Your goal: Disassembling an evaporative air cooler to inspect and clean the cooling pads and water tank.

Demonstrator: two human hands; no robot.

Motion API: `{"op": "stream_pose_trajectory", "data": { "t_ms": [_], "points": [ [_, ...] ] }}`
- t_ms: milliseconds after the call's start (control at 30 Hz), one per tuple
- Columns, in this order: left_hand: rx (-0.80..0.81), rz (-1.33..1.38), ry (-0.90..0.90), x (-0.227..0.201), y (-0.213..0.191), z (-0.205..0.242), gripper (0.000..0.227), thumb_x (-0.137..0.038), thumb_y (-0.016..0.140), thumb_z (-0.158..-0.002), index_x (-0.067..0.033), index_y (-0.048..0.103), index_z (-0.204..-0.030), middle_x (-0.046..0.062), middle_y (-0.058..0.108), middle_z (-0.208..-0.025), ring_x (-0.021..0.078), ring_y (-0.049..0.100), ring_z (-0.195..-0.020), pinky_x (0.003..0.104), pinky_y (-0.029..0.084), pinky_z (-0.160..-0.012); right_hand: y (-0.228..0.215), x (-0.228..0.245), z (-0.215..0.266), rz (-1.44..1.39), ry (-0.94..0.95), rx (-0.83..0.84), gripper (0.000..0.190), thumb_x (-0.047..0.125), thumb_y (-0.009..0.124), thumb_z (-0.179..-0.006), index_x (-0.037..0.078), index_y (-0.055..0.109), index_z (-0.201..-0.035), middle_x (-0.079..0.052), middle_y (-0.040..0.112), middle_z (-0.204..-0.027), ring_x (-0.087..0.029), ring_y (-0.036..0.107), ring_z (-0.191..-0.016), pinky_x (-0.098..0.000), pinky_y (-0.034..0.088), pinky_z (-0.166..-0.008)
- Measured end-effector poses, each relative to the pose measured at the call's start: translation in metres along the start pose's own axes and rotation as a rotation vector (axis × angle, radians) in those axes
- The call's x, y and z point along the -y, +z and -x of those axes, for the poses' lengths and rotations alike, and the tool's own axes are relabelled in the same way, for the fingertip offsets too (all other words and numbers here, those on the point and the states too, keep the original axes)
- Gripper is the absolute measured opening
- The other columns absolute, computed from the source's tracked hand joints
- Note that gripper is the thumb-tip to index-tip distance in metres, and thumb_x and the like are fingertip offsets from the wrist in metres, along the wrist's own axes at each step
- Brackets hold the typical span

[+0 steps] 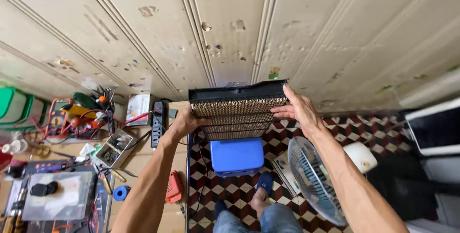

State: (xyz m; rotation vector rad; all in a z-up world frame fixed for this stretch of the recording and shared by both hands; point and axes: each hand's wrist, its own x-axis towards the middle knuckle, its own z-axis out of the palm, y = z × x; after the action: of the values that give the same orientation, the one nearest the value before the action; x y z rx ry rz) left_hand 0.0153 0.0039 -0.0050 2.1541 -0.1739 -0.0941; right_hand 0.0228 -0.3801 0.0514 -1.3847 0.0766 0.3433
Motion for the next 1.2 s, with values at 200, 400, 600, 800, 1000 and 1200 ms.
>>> {"op": "stream_pose_trajectory", "data": {
  "t_ms": [200, 400, 600, 800, 1000, 1200],
  "points": [
    [-0.054, -0.099, 0.007, 0.043, 0.004, -0.035, 0.055, -0.010, 0.091, -0.072, -0.0044, 0.066, -0.121, 0.011, 0.080, -0.109, 0.0222, 0.074, -0.098, 0.037, 0.059, -0.088, -0.007, -0.006, -0.063, 0.034, 0.053, 0.092, 0.080, 0.061, 0.052, -0.093, -0.006, 0.056, -0.136, -0.020, 0.070, -0.124, -0.031, 0.076, -0.098, -0.0400, 0.062, -0.086],
    [-0.103, -0.225, -0.207, 0.046, 0.012, -0.059, 0.078, -0.016, 0.095, -0.068, -0.0082, 0.053, -0.133, 0.015, 0.075, -0.109, 0.0302, 0.071, -0.106, 0.041, 0.056, -0.086, -0.017, -0.025, -0.101, 0.050, 0.148, 0.080, 0.081, 0.060, 0.053, -0.093, -0.009, 0.053, -0.135, -0.021, 0.069, -0.124, -0.034, 0.076, -0.101, -0.0422, 0.062, -0.090],
    [-0.174, -0.139, -0.250, 0.037, 0.015, -0.073, 0.081, -0.016, 0.092, -0.068, -0.0064, 0.048, -0.136, 0.015, 0.076, -0.111, 0.0276, 0.072, -0.108, 0.039, 0.055, -0.092, -0.021, -0.021, -0.132, 0.027, 0.129, 0.111, 0.097, 0.061, 0.051, -0.092, -0.009, 0.023, -0.153, -0.025, 0.033, -0.157, -0.035, 0.073, -0.109, -0.0428, 0.059, -0.095],
    [-0.284, 0.164, -0.099, 0.075, 0.032, -0.080, 0.086, -0.011, 0.088, -0.062, -0.0045, 0.047, -0.137, 0.015, 0.075, -0.115, 0.0292, 0.071, -0.107, 0.039, 0.058, -0.092, -0.023, -0.034, -0.153, -0.057, 0.084, 0.176, 0.099, 0.058, 0.053, -0.095, -0.013, 0.018, -0.154, -0.028, 0.027, -0.162, -0.036, 0.072, -0.113, -0.0420, 0.058, -0.098],
    [-0.492, -0.185, -0.425, 0.051, 0.037, -0.088, 0.087, -0.020, 0.094, -0.072, -0.0036, 0.043, -0.141, 0.016, 0.072, -0.115, 0.0292, 0.070, -0.107, 0.039, 0.056, -0.092, -0.016, -0.029, -0.157, -0.070, 0.087, 0.182, 0.096, 0.054, 0.059, -0.092, -0.009, 0.022, -0.155, -0.029, 0.050, -0.149, -0.033, 0.072, -0.112, -0.0388, 0.057, -0.097],
    [-0.579, 0.012, -0.303, 0.042, 0.044, -0.094, 0.108, -0.014, 0.088, -0.064, -0.0034, 0.026, -0.152, 0.015, 0.070, -0.119, 0.0273, 0.070, -0.108, 0.037, 0.056, -0.094, -0.016, -0.031, -0.157, -0.084, 0.078, 0.183, 0.093, 0.054, 0.063, -0.091, -0.010, 0.027, -0.149, -0.025, 0.055, -0.140, -0.032, 0.073, -0.111, -0.0387, 0.058, -0.098]
  ]
}}
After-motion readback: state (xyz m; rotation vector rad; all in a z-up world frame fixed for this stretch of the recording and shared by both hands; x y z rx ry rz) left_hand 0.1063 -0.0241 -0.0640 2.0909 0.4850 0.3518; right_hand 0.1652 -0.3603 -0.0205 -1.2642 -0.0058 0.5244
